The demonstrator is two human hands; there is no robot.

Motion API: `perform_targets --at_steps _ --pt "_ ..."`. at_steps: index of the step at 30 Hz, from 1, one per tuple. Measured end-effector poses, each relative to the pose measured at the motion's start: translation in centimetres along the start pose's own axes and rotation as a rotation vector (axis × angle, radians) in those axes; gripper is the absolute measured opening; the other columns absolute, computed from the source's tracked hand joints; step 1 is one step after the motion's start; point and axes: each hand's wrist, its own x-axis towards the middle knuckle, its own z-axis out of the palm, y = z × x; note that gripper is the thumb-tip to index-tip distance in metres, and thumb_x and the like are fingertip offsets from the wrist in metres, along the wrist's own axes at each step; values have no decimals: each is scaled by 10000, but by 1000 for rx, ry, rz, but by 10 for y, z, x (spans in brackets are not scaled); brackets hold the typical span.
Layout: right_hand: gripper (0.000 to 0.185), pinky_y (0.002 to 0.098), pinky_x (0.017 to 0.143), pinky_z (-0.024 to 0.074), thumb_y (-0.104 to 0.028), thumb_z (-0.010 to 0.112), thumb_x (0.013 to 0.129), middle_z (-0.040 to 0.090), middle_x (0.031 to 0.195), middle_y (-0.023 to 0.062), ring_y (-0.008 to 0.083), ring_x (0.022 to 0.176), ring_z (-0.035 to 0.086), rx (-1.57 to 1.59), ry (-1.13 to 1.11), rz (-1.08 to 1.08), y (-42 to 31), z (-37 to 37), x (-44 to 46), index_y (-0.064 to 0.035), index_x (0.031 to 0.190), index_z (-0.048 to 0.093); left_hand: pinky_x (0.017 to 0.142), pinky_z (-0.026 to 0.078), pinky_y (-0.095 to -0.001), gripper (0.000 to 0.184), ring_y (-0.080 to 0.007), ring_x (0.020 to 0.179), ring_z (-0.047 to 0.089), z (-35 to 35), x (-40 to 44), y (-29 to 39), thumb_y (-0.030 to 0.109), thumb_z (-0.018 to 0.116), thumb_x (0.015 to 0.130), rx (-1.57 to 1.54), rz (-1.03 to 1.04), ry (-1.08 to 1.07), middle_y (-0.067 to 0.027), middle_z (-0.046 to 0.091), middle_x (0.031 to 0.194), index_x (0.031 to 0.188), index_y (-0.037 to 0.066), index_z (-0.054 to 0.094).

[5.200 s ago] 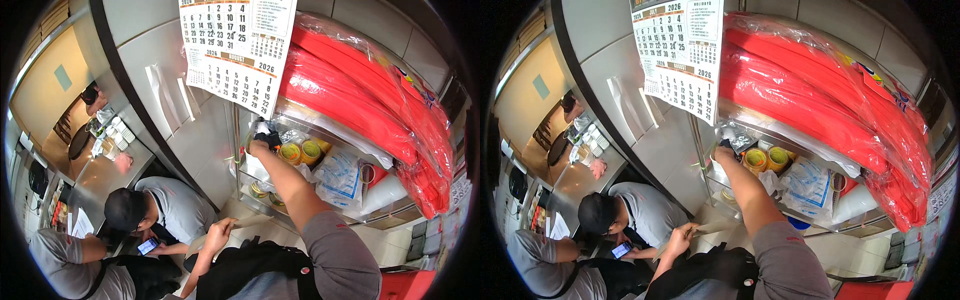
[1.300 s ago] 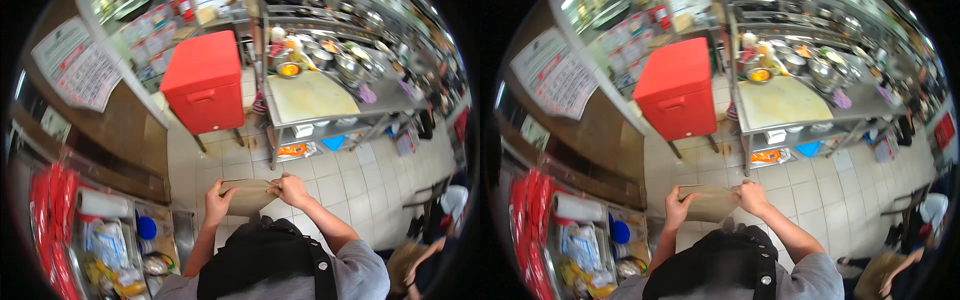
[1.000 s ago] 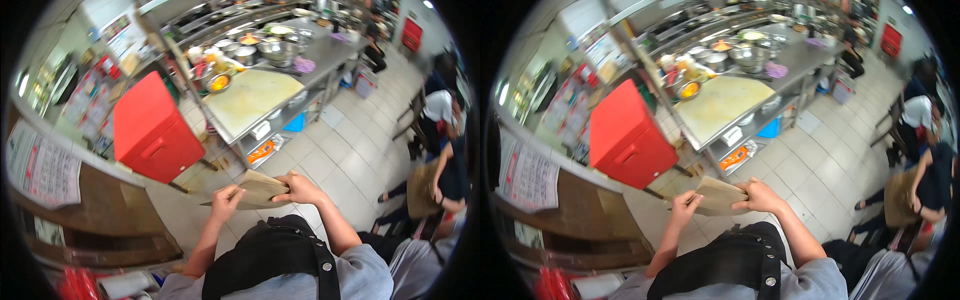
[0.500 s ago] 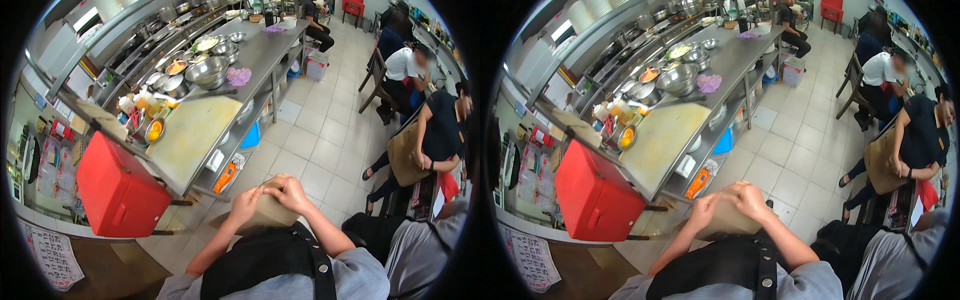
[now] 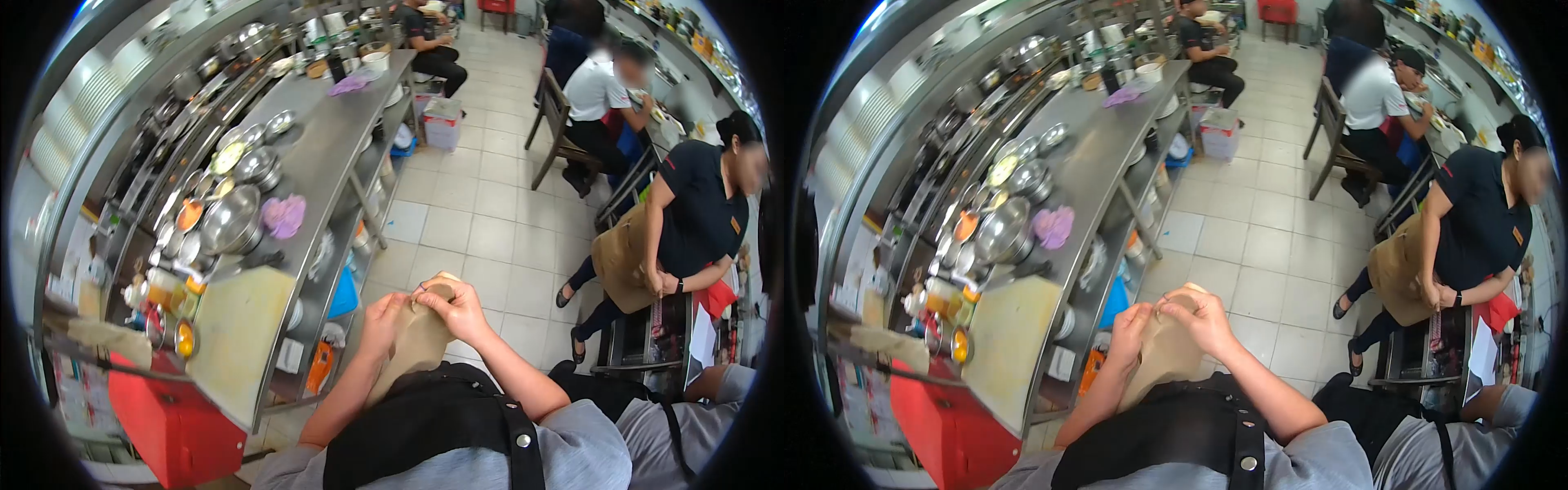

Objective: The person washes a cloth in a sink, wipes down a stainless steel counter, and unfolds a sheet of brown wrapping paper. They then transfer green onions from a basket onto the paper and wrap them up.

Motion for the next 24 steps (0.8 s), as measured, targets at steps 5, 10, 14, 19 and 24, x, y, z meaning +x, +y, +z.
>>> perform_targets --at_steps 5,10,14,19,24 --pt "147 306 789 489 -178 720 839 665 889 65 177 879 614 -293 27 46 6 -64 55 -48 907 723 698 457 -232 258 -60 768 548 19 91 -9 230 547 970 186 44 -245 28 630 844 1048 3 642" --pt "177 340 791 504 -205 733 807 681 910 82 229 890 621 -378 -23 70 10 -110 131 -78 930 728 753 492 -336 444 -185 806 629 43 201 6 285 634 889 488 387 -706 -65 666 825 1239 21 561" --pt "222 327 784 487 -215 764 783 671 918 77 212 889 602 -318 -50 -39 4 -131 213 -86 960 726 774 503 -353 469 -224 809 668 50 293 51 310 608 885 707 179 -887 -128 686 815 1240 8 558" --pt "286 324 760 463 -229 786 762 659 916 68 200 844 564 -442 72 -86 -18 -171 307 -81 996 716 676 488 -388 398 -260 747 675 77 404 92 316 527 927 624 227 -840 -193 678 791 1147 -3 617" --pt "165 338 697 438 -181 715 806 615 801 70 232 774 514 -658 289 -33 20 -223 362 -63 922 711 633 467 -403 419 -303 663 627 125 491 103 352 544 942 771 104 -888 -224 645 756 941 -53 652"
